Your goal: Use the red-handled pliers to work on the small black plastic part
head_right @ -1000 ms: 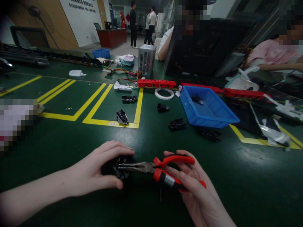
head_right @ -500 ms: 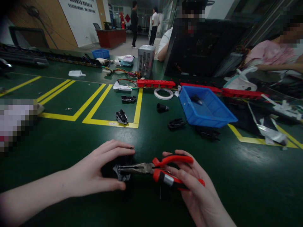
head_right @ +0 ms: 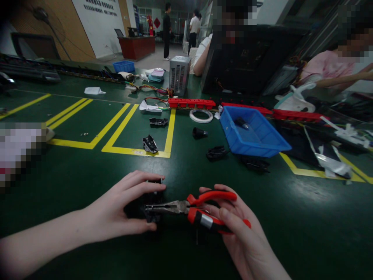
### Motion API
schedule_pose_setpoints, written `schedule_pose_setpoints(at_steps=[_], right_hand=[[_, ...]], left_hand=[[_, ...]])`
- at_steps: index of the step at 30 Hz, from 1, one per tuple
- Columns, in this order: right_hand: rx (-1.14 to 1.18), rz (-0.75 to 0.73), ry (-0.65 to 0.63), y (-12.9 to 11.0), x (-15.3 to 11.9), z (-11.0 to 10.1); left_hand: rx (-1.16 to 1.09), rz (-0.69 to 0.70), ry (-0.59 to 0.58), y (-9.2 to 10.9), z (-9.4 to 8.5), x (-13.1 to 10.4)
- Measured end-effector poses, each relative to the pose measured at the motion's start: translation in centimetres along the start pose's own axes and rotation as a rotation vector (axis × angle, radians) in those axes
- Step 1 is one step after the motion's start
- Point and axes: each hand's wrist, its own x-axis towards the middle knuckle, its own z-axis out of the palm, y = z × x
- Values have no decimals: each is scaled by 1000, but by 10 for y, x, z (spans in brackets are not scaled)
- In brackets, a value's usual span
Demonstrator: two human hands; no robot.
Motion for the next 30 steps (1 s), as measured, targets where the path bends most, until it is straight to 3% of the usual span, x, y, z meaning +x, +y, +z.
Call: schedule_pose_setpoints(at_steps=[23, 30], right_hand=[[31, 56, -51, -2, 3, -2], [-48, -38, -121, 6, 8, -10]], left_hand=[[26, 14, -85, 2, -1, 3], [21, 26, -94, 2, 0, 3]])
